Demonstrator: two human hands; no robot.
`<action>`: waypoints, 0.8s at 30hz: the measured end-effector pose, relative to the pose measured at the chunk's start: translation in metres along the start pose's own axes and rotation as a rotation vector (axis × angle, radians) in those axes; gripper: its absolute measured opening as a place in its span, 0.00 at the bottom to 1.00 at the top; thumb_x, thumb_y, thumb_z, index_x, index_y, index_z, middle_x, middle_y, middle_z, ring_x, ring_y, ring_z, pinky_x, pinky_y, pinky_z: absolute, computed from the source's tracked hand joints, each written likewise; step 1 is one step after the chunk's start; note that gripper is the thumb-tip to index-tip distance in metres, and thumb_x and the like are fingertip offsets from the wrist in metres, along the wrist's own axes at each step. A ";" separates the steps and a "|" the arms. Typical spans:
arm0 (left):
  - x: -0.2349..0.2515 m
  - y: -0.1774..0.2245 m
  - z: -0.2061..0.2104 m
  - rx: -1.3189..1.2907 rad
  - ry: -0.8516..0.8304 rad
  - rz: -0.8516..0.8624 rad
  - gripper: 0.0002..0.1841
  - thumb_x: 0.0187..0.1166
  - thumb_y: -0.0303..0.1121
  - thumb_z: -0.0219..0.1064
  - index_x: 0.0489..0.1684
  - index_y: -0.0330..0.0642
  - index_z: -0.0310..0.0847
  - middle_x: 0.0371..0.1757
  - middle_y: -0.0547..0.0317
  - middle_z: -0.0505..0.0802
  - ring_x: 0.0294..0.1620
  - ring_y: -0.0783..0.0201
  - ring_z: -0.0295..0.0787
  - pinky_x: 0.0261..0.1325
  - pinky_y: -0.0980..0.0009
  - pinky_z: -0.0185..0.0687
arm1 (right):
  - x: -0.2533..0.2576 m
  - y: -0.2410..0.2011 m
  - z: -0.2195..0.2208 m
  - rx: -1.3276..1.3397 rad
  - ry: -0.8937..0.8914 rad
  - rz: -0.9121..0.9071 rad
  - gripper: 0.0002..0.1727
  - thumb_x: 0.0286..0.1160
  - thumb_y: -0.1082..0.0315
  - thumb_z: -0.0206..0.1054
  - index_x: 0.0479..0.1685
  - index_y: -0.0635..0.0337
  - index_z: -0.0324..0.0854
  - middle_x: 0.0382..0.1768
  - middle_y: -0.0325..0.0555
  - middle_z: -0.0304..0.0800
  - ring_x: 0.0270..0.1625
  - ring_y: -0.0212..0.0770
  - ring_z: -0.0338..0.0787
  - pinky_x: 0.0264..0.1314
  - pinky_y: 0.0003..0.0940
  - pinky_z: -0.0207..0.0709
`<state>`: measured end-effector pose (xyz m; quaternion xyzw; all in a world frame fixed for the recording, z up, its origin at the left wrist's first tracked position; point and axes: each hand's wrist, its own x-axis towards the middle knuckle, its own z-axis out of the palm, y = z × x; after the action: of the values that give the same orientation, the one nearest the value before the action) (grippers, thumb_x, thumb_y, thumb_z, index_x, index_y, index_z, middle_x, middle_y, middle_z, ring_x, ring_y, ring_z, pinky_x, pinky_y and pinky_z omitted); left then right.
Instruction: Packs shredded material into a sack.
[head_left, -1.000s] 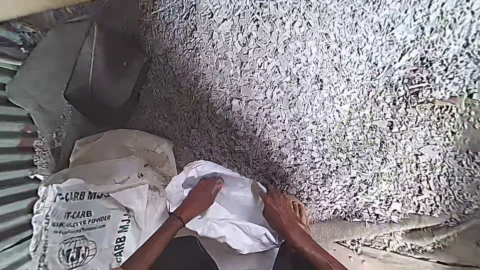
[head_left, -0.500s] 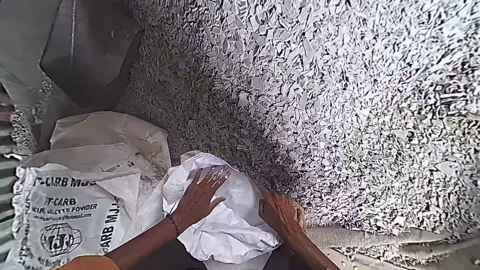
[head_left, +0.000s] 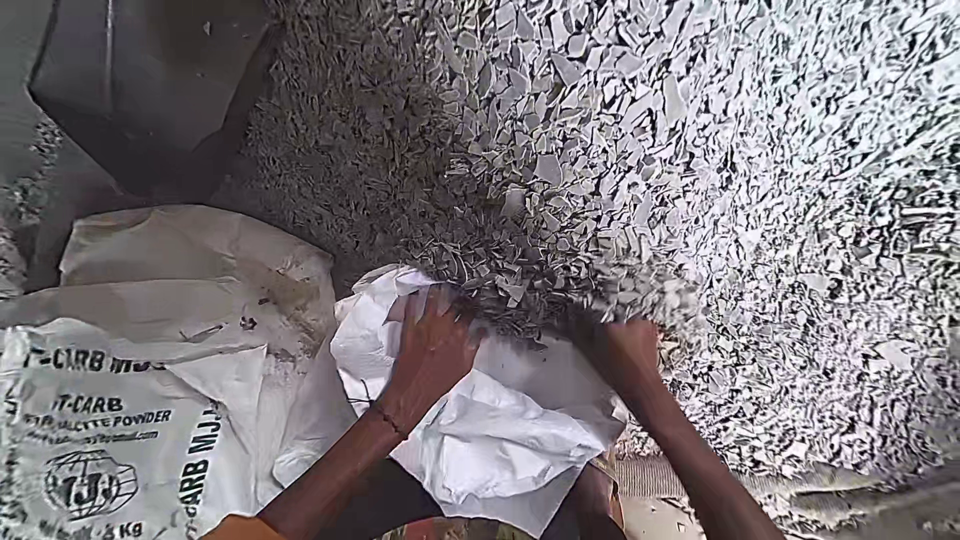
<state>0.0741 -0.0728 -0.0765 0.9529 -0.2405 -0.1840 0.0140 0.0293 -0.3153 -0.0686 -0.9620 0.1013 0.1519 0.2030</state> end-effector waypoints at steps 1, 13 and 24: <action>0.000 0.004 -0.004 -0.026 -0.061 -0.009 0.23 0.81 0.48 0.65 0.59 0.38 0.91 0.65 0.37 0.91 0.80 0.24 0.72 0.78 0.20 0.54 | 0.005 0.000 -0.015 0.058 -0.133 0.026 0.20 0.77 0.60 0.66 0.32 0.73 0.89 0.30 0.73 0.90 0.41 0.76 0.91 0.41 0.71 0.78; 0.001 -0.011 -0.011 -0.069 -0.401 -0.056 0.34 0.80 0.59 0.63 0.79 0.45 0.77 0.85 0.46 0.76 0.95 0.37 0.43 0.88 0.29 0.37 | 0.173 0.029 -0.165 0.271 0.458 -0.173 0.41 0.80 0.38 0.61 0.79 0.65 0.75 0.83 0.66 0.70 0.85 0.63 0.70 0.85 0.62 0.62; 0.001 -0.020 -0.004 -0.139 -0.292 -0.015 0.35 0.70 0.60 0.69 0.74 0.49 0.82 0.82 0.48 0.80 0.94 0.36 0.48 0.86 0.30 0.48 | 0.108 -0.030 -0.079 0.559 0.117 -0.099 0.35 0.70 0.42 0.76 0.60 0.67 0.84 0.47 0.67 0.89 0.49 0.65 0.89 0.51 0.68 0.78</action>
<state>0.0850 -0.0559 -0.0750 0.9147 -0.2194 -0.3367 0.0433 0.1573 -0.3363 -0.0254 -0.8797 0.1039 0.0521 0.4612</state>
